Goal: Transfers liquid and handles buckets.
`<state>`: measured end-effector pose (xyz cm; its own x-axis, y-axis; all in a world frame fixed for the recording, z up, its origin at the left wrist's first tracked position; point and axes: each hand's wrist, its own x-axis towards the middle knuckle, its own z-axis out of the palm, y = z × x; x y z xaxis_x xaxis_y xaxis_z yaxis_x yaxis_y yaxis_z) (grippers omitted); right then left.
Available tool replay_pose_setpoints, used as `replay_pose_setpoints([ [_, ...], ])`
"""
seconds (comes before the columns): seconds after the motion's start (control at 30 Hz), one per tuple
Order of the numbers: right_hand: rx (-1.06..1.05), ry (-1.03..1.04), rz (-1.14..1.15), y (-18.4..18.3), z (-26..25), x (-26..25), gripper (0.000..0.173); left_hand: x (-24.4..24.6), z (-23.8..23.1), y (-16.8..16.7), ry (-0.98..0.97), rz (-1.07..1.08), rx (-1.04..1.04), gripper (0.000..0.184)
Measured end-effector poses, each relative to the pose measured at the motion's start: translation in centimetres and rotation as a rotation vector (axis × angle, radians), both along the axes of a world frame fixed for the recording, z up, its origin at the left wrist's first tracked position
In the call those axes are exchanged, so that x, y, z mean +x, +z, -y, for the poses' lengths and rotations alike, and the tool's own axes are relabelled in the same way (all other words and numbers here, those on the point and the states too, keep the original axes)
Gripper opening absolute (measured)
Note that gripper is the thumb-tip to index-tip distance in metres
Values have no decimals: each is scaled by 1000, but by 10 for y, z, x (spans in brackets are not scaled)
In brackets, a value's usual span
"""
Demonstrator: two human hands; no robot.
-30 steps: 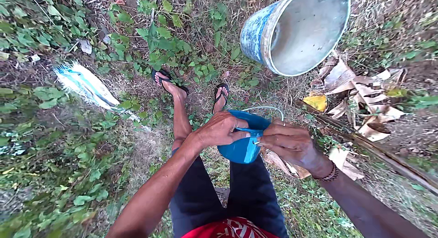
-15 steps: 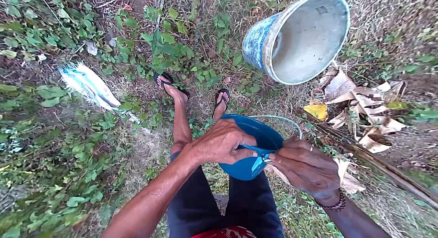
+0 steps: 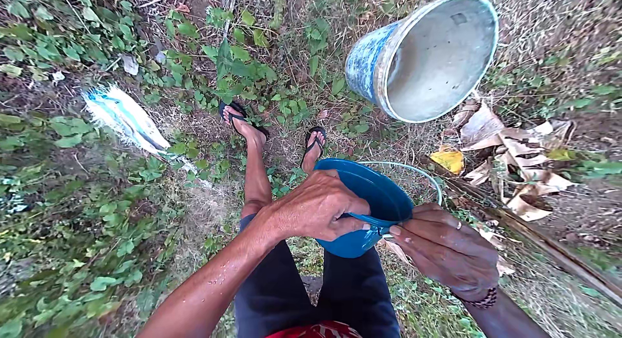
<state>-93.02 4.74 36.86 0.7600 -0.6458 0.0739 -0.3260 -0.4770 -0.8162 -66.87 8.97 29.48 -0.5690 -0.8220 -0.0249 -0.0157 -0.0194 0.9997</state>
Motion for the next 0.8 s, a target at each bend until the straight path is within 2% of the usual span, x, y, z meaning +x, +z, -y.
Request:
replay_pose_setpoints([
  [0.37,-4,50,-10,-1,3,-5,10,3,6,6,-41,-16,8,27],
  [0.5,34,129,-62,-3,11,-5,13,5,2,8,-62,53,-13,28],
  [0.67,35,185,-295,-25,33,-31,24,11,-2,-5,-45,202,-169,29],
  [0.8,7,266,-540,-40,45,-62,22,-8,10,-3,-213,279,-255,28],
])
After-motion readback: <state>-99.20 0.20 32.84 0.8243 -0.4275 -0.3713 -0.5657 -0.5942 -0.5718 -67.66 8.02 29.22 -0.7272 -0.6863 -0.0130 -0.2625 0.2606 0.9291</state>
